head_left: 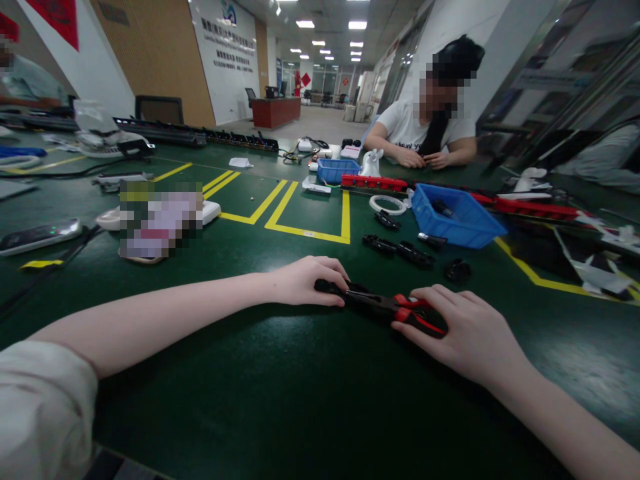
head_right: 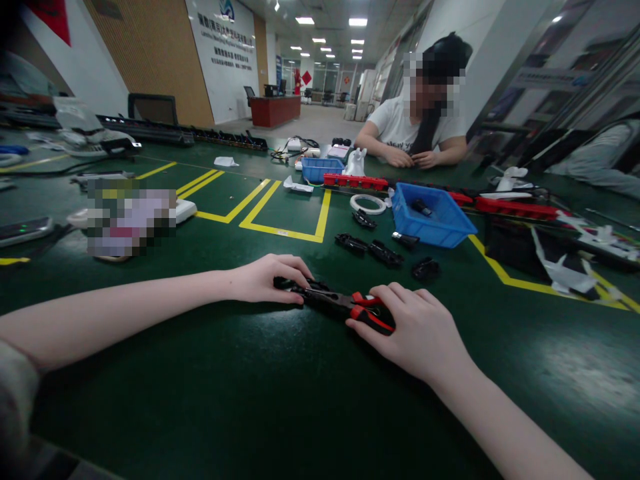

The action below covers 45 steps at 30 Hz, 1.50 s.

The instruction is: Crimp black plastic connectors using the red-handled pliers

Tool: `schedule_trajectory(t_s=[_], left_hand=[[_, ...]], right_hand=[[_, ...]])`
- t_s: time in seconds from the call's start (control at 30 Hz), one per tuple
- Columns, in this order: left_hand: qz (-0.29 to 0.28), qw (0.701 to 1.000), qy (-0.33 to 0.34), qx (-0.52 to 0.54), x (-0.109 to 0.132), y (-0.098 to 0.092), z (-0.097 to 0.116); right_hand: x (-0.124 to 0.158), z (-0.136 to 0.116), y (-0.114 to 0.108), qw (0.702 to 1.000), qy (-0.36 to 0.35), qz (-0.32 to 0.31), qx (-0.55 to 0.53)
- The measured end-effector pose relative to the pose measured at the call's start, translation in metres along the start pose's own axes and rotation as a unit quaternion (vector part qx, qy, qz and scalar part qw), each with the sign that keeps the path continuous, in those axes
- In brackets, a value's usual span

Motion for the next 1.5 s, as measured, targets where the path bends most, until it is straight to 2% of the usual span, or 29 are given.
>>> schedule_trajectory(t_s=[0.23,0.67,1.27,1.5], left_hand=[[0.008,1.0,0.003,-0.001,0.0,-0.001,0.0],[-0.001,1.0,0.021,-0.013,0.0,0.001,0.002],[0.0,0.999,-0.02,0.032,-0.001,-0.002,-0.003],[0.006,0.998,-0.035,0.044,0.001,-0.003,-0.008]], right_hand=[[0.001,0.005,-0.001,1.0,0.004,0.0,-0.003],[0.003,0.008,-0.005,0.999,0.003,0.04,0.011],[0.003,0.008,0.01,0.998,0.029,-0.015,-0.045],[0.002,0.008,0.01,0.998,0.026,-0.015,-0.05]])
Point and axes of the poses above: each hand's wrist, its own x-axis away from the middle knuckle, its own y-axis out of the palm, z = x × y, the point moved 10 cm from there along -x, towards the middle knuckle, and after that the axes turned 5 degrees about -y, right-handed, at the moved point
